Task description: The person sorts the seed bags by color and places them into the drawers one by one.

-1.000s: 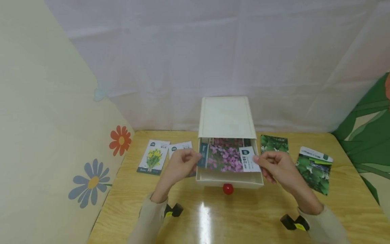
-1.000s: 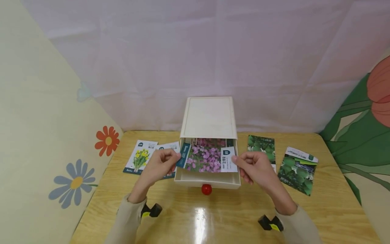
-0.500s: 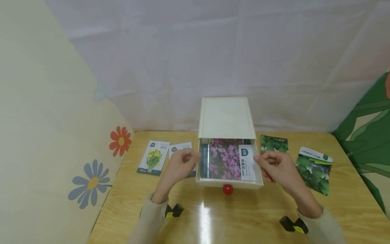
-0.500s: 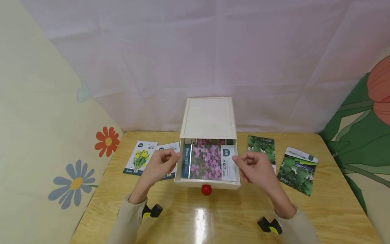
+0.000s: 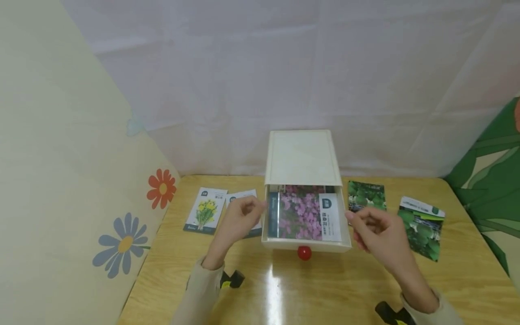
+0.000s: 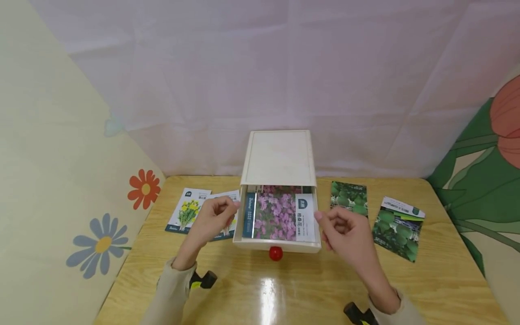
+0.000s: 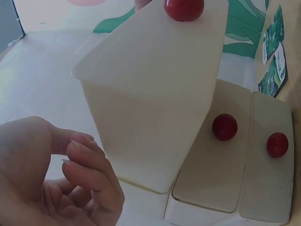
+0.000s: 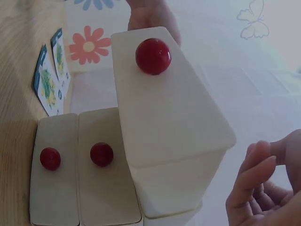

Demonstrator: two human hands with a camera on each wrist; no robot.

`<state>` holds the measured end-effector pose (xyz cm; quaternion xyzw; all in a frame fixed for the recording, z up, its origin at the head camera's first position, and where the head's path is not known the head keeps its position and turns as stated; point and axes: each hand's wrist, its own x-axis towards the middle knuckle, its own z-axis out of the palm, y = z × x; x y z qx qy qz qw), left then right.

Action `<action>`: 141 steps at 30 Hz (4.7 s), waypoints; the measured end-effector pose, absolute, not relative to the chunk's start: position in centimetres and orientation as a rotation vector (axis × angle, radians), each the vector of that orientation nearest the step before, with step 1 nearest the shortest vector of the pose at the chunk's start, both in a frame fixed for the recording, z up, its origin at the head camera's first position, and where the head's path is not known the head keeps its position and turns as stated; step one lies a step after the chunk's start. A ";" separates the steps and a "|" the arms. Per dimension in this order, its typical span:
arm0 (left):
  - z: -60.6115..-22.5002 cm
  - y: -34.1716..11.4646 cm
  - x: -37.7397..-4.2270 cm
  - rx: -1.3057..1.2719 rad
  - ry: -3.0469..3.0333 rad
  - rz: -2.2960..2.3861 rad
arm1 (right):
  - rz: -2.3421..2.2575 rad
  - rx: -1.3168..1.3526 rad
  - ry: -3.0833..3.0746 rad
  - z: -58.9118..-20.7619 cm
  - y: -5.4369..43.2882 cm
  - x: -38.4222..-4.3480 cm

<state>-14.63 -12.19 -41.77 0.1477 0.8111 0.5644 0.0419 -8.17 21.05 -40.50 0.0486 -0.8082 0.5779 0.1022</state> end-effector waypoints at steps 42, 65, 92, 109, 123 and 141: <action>-44.5 -9.8 -21.8 0.778 2.446 2.172 | 0.800 0.926 -1.714 -45.4 12.7 -5.5; -46.1 -9.7 -23.7 1.119 2.688 2.071 | 0.869 0.750 -1.648 -48.1 10.4 -5.1; -46.3 -9.9 -23.9 1.195 2.697 2.055 | 0.985 0.735 -1.691 -47.5 10.8 -5.8; -46.6 -9.8 -24.4 1.223 2.696 2.053 | 1.016 0.691 -1.753 -47.3 11.2 -6.8; -46.8 -9.8 -24.2 1.195 2.699 2.091 | 1.035 0.686 -1.766 -47.3 10.9 -7.7; -43.6 -9.1 -22.0 1.223 2.687 2.120 | 1.057 0.669 -1.859 -47.7 11.5 -9.5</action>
